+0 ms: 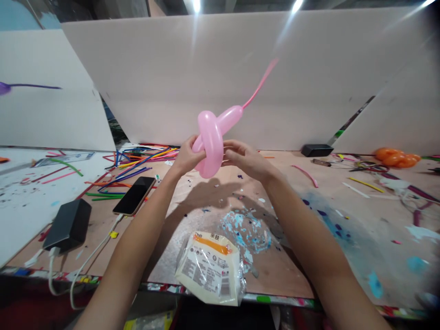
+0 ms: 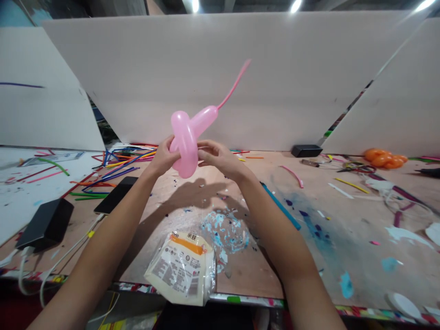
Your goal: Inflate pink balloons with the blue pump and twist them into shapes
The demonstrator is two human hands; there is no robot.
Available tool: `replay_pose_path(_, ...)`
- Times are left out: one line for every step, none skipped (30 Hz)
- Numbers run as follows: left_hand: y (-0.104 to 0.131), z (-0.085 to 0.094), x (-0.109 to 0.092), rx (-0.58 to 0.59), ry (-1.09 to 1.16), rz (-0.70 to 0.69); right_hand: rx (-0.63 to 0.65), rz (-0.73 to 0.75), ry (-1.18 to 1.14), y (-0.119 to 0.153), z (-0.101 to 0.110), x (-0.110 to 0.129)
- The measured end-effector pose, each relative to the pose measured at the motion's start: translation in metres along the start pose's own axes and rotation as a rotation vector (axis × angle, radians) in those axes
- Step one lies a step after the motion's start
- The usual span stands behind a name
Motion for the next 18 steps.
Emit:
replay_pose_path(0.000,-0.001,-0.001,-0.034,-0.081,0.030,-0.051,0.008,0.017,0.000,0.000,0.001)
replay_pose_path(0.001,-0.003,-0.003,-0.047,-0.157,0.058,-0.133,0.017,0.065,0.000,-0.001,0.001)
replay_pose_path(0.001,-0.006,-0.005,-0.041,-0.215,0.077,-0.235,0.025,0.145,0.000,-0.003,0.000)
replay_pose_path(0.001,-0.010,-0.006,-0.027,-0.249,0.083,-0.348,0.030,0.241,0.000,-0.005,0.000)
replay_pose_path(0.001,-0.013,-0.008,-0.016,-0.258,0.075,-0.454,0.037,0.326,0.000,-0.007,-0.001)
replay_pose_path(0.002,-0.016,-0.009,-0.011,-0.245,0.059,-0.530,0.042,0.382,-0.001,-0.010,-0.002)
replay_pose_path(0.001,-0.017,-0.009,-0.010,-0.220,0.041,-0.564,0.047,0.401,-0.001,-0.011,-0.003)
replay_pose_path(0.001,-0.017,-0.008,-0.007,-0.190,0.029,-0.561,0.051,0.385,-0.002,-0.011,-0.005)
replay_pose_path(0.001,-0.017,-0.006,-0.001,-0.160,0.025,-0.539,0.055,0.348,-0.003,-0.010,-0.006)
replay_pose_path(0.000,-0.016,-0.003,0.005,-0.129,0.025,-0.518,0.061,0.312,-0.003,-0.007,-0.007)
replay_pose_path(0.000,-0.014,0.000,0.013,-0.099,0.026,-0.509,0.072,0.286,-0.002,-0.003,-0.007)
replay_pose_path(0.000,-0.013,0.002,0.022,-0.067,0.025,-0.513,0.087,0.274,-0.001,0.003,-0.007)
replay_pose_path(0.000,-0.012,0.004,0.028,-0.033,0.018,-0.519,0.105,0.273,0.001,0.008,-0.006)
replay_pose_path(0.000,-0.011,0.005,0.034,-0.004,0.009,-0.516,0.119,0.280,0.003,0.012,-0.006)
replay_pose_path(0.000,-0.011,0.005,0.049,0.018,0.006,-0.501,0.126,0.295,0.004,0.016,-0.005)
replay_pose_path(0.001,-0.012,0.005,0.081,0.038,0.014,-0.478,0.126,0.319,0.005,0.018,-0.006)
replay_pose_path(0.001,-0.013,0.004,0.123,0.060,0.033,-0.452,0.122,0.353,0.005,0.018,-0.006)
replay_pose_path(0.002,-0.015,0.002,0.167,0.084,0.055,-0.427,0.120,0.400,0.006,0.018,-0.006)
Point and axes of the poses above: each hand's wrist, its own y-axis away from the middle knuckle, its own z-axis out of the back of the hand, x = y × z, the point moved 3 cm from there along -y, towards the middle knuckle, and after that the axes turned 12 degrees about x, right-handed, at the moved point
